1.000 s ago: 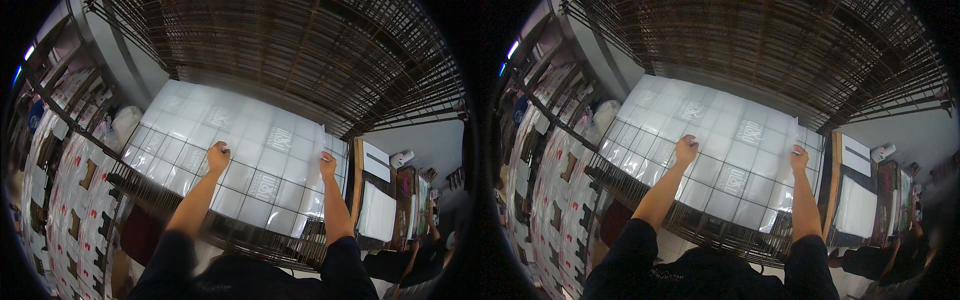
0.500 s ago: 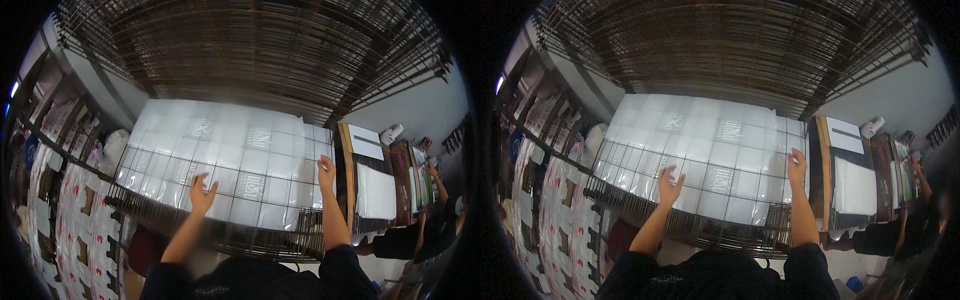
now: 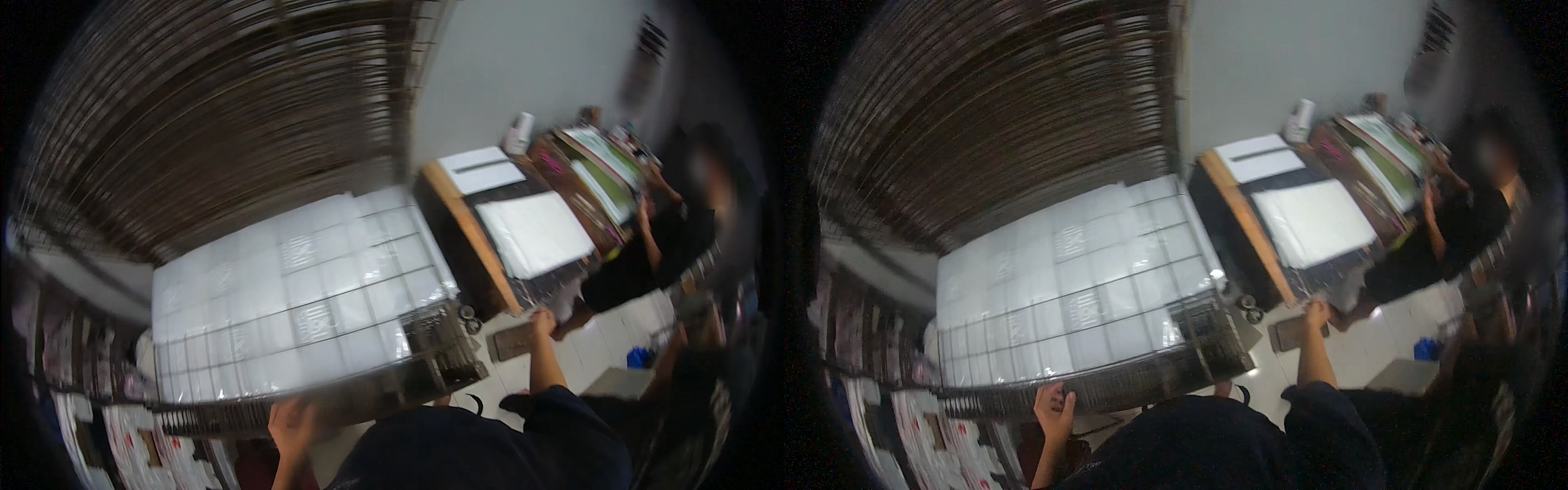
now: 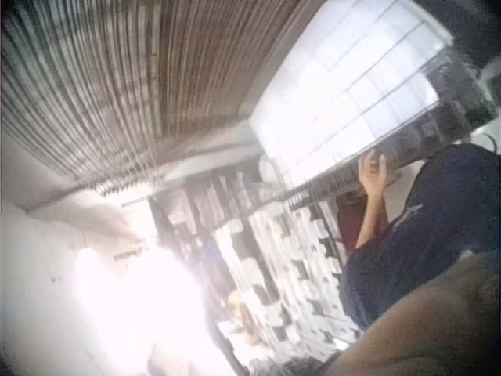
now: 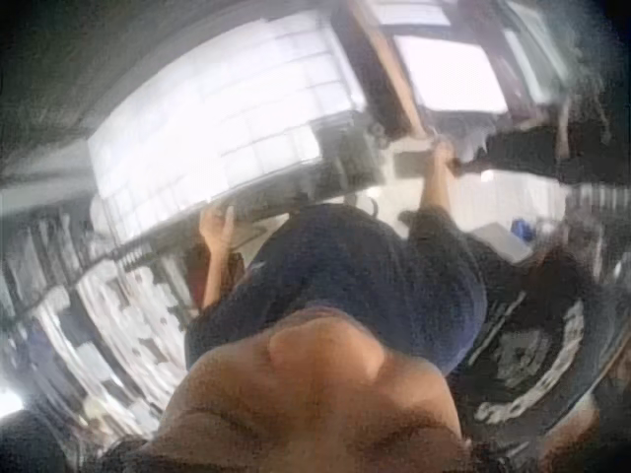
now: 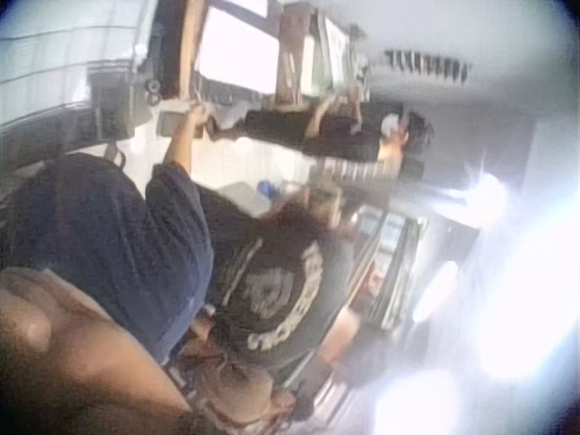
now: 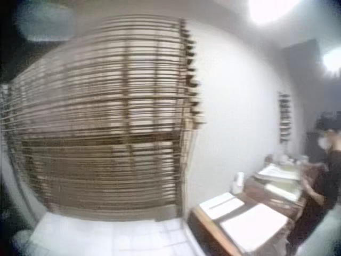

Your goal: The person repeatedly picks up white plastic sheets from a table and places them onto a metal wire rack. They handle the sheets one at a time, smoothing them out as they stack them. The task continues in a repetitive loop throughout the clip.

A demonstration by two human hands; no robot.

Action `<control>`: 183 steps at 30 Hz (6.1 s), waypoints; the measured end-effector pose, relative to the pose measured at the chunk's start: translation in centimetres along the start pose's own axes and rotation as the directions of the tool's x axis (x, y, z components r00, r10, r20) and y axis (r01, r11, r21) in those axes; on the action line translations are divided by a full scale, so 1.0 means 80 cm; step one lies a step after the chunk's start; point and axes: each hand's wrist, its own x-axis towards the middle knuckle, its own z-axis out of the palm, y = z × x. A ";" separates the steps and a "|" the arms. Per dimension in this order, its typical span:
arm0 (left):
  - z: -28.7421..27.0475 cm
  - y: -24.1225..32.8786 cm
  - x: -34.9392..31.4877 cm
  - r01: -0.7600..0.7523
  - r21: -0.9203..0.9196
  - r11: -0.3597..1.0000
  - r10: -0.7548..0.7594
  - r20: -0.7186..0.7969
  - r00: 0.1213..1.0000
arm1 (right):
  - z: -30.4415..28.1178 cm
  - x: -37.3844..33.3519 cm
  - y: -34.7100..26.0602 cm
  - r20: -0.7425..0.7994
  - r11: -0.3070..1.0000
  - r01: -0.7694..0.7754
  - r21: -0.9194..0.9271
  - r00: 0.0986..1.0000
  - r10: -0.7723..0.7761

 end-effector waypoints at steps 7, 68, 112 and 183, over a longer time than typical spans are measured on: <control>0.001 0.021 -0.037 0.061 -0.043 0.997 -0.053 0.177 0.983 | -0.119 -0.119 0.060 0.270 0.480 0.040 -0.876 0.865 0.422; 0.451 0.324 0.135 0.984 -0.124 -0.132 -0.142 0.984 0.104 | -0.011 -0.077 -0.423 0.475 0.904 -0.012 0.426 0.854 -0.212; -0.362 -0.457 0.050 0.160 -0.824 0.543 -0.825 -0.489 0.282 | 0.506 -0.892 -0.173 0.958 0.950 0.194 -0.246 -0.103 0.269; 0.066 -0.037 0.058 -0.404 -0.395 0.825 0.545 0.368 0.753 | -0.082 -0.306 -0.208 -0.253 0.997 0.079 0.009 0.965 -0.074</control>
